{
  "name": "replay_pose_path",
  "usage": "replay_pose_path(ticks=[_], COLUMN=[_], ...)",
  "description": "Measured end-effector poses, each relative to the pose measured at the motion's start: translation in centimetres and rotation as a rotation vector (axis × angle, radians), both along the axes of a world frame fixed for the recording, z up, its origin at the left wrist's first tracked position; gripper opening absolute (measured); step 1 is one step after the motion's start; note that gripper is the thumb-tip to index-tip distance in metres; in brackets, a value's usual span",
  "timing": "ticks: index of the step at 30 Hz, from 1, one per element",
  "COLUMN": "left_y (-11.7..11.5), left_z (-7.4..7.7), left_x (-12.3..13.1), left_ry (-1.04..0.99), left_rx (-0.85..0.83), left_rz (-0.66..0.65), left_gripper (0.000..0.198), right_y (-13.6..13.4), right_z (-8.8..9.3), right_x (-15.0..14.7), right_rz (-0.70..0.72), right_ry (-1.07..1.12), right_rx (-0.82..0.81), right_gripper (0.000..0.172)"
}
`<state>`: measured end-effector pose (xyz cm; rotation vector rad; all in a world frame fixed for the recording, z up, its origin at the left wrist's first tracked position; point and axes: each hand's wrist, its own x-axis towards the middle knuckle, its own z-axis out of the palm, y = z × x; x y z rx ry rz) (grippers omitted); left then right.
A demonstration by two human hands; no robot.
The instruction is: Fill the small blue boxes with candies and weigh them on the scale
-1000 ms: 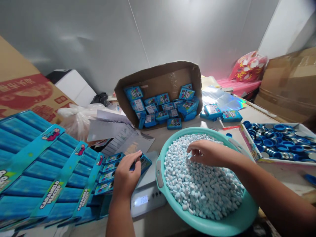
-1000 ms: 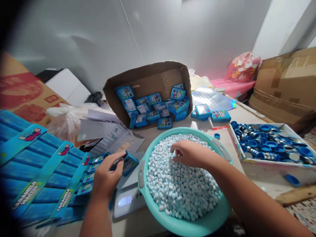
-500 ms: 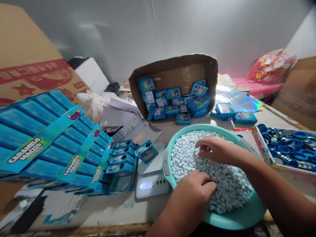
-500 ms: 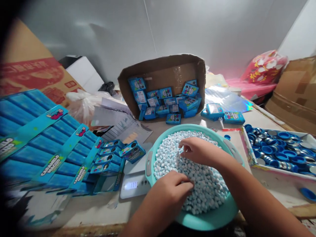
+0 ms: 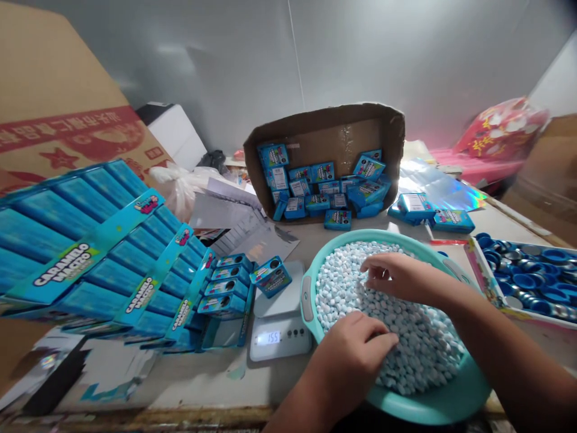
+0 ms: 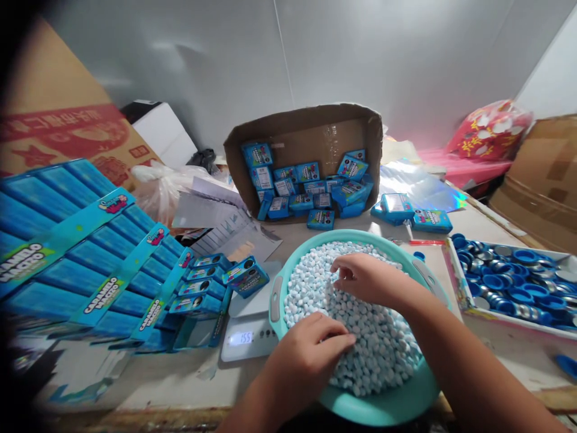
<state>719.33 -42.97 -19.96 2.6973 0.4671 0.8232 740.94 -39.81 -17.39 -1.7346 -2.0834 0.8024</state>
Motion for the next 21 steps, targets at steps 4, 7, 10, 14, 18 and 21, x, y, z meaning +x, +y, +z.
replay_pose_path(ticks=[4, 7, 10, 14, 18, 21], left_y=[0.4, 0.6, 0.6, 0.4, 1.9, 4.2], left_z=[0.1, 0.1, -0.1, 0.0, 1.0, 2.2], left_x=[-0.3, -0.4, -0.3, -0.1, -1.4, -3.6], left_ry=[-0.076, -0.096, -0.108, -0.090, -0.127, -0.116], left_rx=[0.000, -0.015, -0.023, -0.035, -0.053, -0.077], left_rz=[0.022, 0.032, 0.017, -0.025, 0.043, 0.163], left_gripper=[0.017, 0.017, 0.016, 0.010, 0.017, 0.020], right_y=[0.1, 0.1, 0.0, -0.1, 0.1, 0.1], right_z=[0.1, 0.2, 0.1, -0.2, -0.2, 0.1], right_x=[0.0, -0.1, -0.1, 0.1, 0.2, 0.1], right_rz=[0.006, 0.010, 0.015, 0.003, 0.007, -0.001], right_ry=[0.005, 0.010, 0.005, -0.002, 0.006, -0.012], right_rx=[0.006, 0.015, 0.020, 0.017, 0.005, -0.016], right_gripper=[0.027, 0.026, 0.025, 0.024, 0.024, 0.023])
